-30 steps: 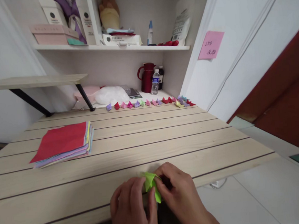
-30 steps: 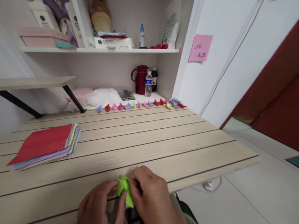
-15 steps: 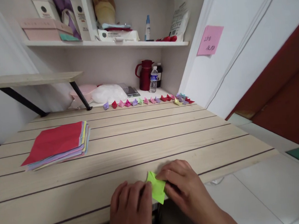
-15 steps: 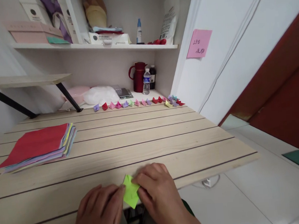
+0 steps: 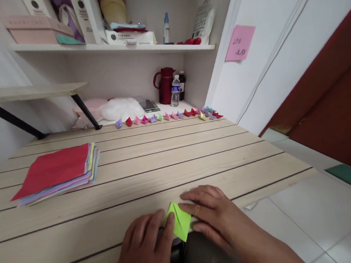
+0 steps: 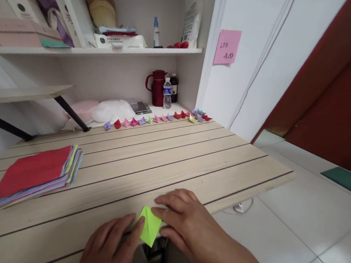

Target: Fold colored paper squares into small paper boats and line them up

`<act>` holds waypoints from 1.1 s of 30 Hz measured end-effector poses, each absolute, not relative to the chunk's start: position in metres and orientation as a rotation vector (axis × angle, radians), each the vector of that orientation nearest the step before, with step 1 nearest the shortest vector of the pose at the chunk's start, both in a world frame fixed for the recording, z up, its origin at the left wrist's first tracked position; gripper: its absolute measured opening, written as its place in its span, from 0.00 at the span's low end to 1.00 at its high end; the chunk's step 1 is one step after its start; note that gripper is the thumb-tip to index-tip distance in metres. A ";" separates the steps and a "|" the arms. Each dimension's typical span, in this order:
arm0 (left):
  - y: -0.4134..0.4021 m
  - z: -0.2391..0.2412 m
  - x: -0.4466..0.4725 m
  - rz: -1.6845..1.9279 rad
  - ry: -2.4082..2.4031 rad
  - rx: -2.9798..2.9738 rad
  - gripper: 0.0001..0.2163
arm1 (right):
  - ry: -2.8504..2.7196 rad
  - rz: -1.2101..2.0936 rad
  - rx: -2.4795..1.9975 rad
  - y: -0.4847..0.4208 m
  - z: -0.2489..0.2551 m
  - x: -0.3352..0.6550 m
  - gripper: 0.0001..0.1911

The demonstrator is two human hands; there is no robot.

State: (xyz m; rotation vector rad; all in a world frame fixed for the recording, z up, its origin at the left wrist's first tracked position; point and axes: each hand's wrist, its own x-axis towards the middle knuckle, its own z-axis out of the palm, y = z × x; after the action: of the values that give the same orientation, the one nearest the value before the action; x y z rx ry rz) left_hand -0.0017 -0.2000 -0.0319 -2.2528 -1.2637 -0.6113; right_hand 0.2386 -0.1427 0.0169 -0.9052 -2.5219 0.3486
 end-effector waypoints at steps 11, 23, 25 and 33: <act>-0.204 -0.036 -0.007 -0.499 -1.171 -2.195 0.18 | -2.677 -0.136 -0.747 -0.161 -0.007 0.245 0.27; -0.211 -0.045 0.024 -0.802 -1.473 -2.074 0.18 | -2.619 -0.263 -0.860 -0.167 -0.031 0.243 0.30; -0.212 -0.046 0.029 -0.823 -1.517 -2.060 0.20 | -2.612 -0.300 -0.862 -0.168 -0.035 0.242 0.31; -0.212 -0.046 0.031 -0.831 -1.576 -2.052 0.23 | -2.515 -0.394 -0.863 -0.171 -0.038 0.233 0.30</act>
State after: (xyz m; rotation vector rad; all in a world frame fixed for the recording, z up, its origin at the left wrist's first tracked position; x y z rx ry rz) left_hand 0.0313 -0.2122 -0.0457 -2.0515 -1.5757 -0.8306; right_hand 0.2334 -0.1713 -0.0377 -0.8626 -2.5153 -0.3935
